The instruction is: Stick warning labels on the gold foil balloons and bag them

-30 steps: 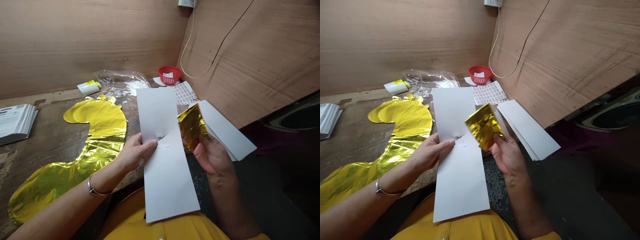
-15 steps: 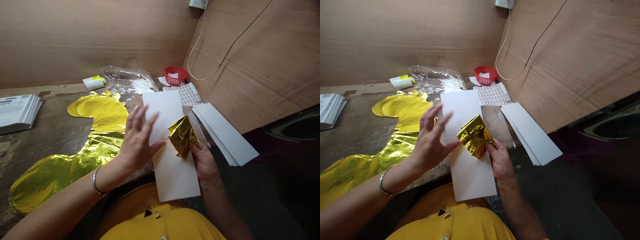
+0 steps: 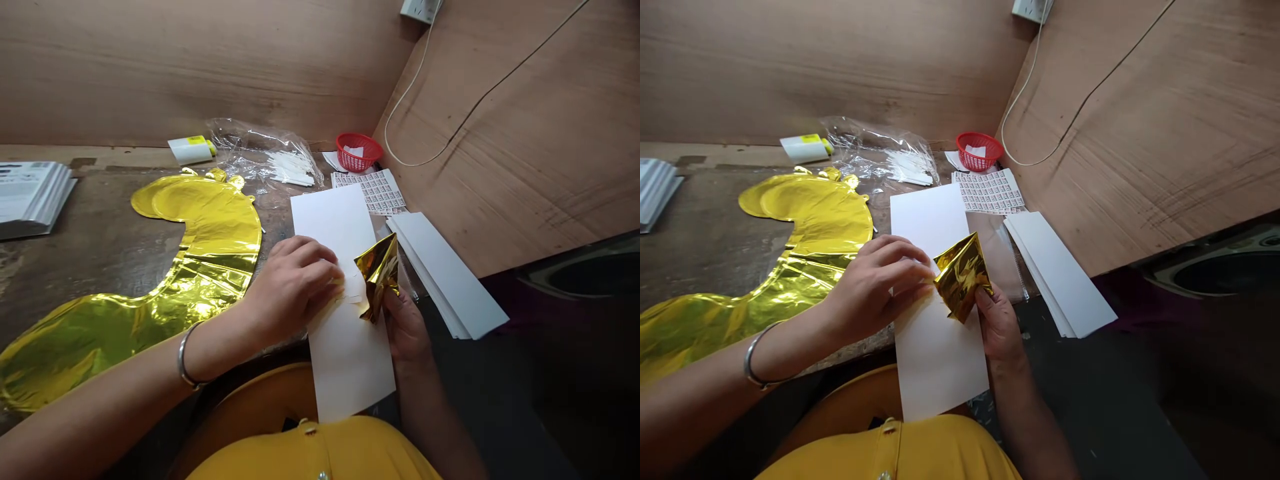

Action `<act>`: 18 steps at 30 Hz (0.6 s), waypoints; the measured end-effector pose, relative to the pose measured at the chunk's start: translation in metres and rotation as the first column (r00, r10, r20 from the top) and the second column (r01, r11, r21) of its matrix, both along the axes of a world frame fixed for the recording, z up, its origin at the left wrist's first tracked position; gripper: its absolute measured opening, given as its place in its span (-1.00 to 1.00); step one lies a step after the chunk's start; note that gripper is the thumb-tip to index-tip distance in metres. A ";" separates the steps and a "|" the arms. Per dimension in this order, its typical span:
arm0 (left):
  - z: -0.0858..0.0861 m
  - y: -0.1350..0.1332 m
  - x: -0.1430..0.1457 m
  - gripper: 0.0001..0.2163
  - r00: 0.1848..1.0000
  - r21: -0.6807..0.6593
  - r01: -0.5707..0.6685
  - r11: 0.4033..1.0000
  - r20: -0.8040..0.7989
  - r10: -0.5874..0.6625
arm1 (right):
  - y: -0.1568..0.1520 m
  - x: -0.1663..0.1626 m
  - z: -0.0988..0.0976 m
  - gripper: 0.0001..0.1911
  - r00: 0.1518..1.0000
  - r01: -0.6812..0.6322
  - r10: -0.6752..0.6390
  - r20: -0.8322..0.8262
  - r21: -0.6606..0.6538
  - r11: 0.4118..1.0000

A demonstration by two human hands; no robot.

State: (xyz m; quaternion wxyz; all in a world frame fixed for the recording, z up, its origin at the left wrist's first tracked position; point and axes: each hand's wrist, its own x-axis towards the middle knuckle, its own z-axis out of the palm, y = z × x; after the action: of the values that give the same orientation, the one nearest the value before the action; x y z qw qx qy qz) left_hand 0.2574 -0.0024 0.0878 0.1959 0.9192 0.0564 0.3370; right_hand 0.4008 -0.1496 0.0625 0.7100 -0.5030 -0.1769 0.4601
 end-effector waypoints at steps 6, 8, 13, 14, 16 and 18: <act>-0.005 -0.004 -0.002 -0.80 0.972 -0.167 -0.186 0.968 0.113 0.207 | -0.002 0.004 -0.003 -0.75 0.998 0.049 -0.050 0.032 0.022 0.999; -0.008 -0.008 -0.001 -0.52 0.936 -0.476 -0.204 0.855 0.162 0.313 | -0.001 0.005 -0.004 -0.73 0.997 0.053 -0.053 0.048 0.015 0.998; -0.016 -0.026 0.001 -0.41 0.983 -0.983 0.171 0.073 0.175 0.048 | 0.000 0.004 -0.008 -0.78 0.994 0.080 -0.083 0.066 0.038 0.996; -0.017 -0.029 0.001 -0.47 0.982 -0.981 0.188 -0.058 0.189 -0.006 | 0.000 0.004 -0.008 -0.79 0.994 0.088 -0.090 0.063 0.039 0.995; -0.019 -0.035 0.001 -0.59 0.976 -0.954 0.188 -0.233 0.209 -0.068 | 0.000 0.003 -0.008 -0.77 0.993 0.104 -0.105 0.045 0.030 0.994; -0.020 -0.037 0.002 -0.64 0.969 -0.927 0.184 -0.327 0.227 -0.097 | -0.001 0.003 -0.008 -0.75 0.993 0.113 -0.113 0.012 0.005 0.994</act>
State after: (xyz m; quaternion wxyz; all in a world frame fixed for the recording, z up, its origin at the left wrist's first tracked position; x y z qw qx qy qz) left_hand 0.2593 -0.0396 0.0677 0.8962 0.3727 0.1872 0.1510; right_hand 0.4041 -0.1506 0.0545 0.7348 -0.5137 -0.1533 0.4156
